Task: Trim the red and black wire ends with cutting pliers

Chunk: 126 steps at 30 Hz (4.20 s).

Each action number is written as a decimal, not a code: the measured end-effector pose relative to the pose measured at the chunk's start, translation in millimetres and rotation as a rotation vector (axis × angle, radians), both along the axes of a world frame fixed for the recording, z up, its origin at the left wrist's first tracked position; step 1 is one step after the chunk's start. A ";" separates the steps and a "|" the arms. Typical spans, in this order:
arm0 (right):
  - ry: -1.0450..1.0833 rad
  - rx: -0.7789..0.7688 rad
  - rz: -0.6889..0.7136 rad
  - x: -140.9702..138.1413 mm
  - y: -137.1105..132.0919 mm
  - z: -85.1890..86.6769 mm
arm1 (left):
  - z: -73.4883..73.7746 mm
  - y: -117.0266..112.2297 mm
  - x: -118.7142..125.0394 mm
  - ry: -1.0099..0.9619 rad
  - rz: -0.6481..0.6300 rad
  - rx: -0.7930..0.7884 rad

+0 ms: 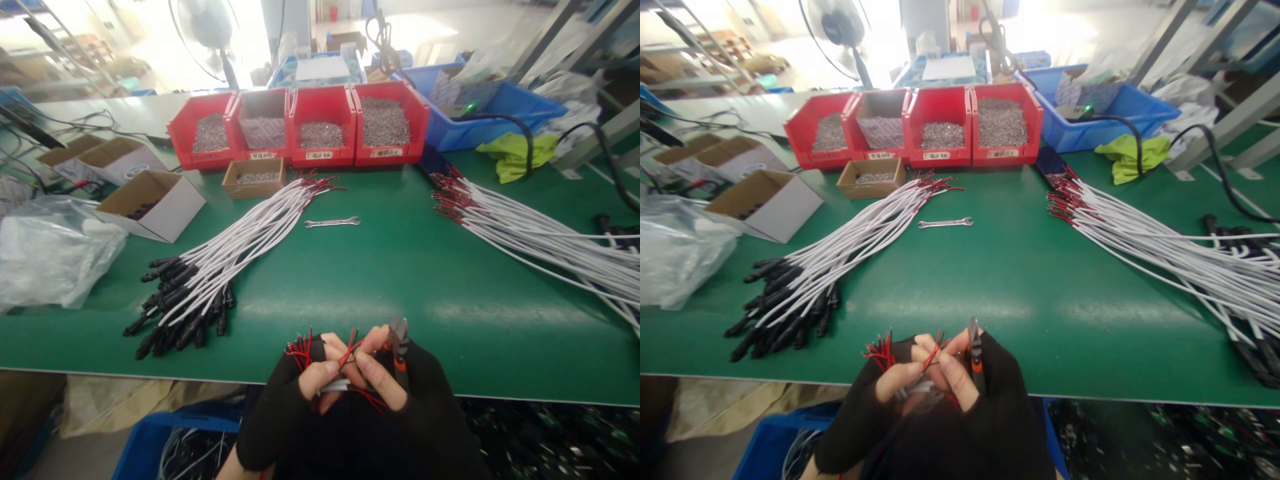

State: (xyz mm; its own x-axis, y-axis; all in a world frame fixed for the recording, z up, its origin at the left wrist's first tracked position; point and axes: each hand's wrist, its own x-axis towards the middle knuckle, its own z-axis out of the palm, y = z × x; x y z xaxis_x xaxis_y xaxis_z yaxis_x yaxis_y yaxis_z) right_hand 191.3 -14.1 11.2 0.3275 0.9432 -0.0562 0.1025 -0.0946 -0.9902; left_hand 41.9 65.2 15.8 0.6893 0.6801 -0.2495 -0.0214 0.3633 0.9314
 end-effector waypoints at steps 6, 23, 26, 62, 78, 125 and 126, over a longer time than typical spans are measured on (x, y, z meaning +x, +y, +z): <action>-0.058 -0.156 0.008 7.7 -2.6 -10.9 | -3.3 -3.1 1.1 0.042 0.047 -0.036; -0.100 -0.006 0.024 7.2 0.7 -5.3 | -8.1 -3.0 3.6 0.090 0.092 0.020; -0.056 -0.007 -0.032 5.8 2.7 2.2 | -10.3 -3.2 2.5 0.081 0.070 0.023; 0.028 -0.067 -0.151 -0.7 -12.2 13.7 | -2.4 -11.2 9.8 0.272 0.211 0.043; 0.168 -0.184 -0.162 -4.1 -33.1 7.2 | 10.9 -12.5 15.5 0.246 0.164 -0.031; 0.036 -0.408 0.224 -1.8 -47.5 -16.2 | -1.0 -16.4 13.2 0.385 0.261 0.190; 0.033 -0.401 0.221 -2.2 -48.3 -17.8 | -1.1 -16.3 13.3 0.385 0.261 0.193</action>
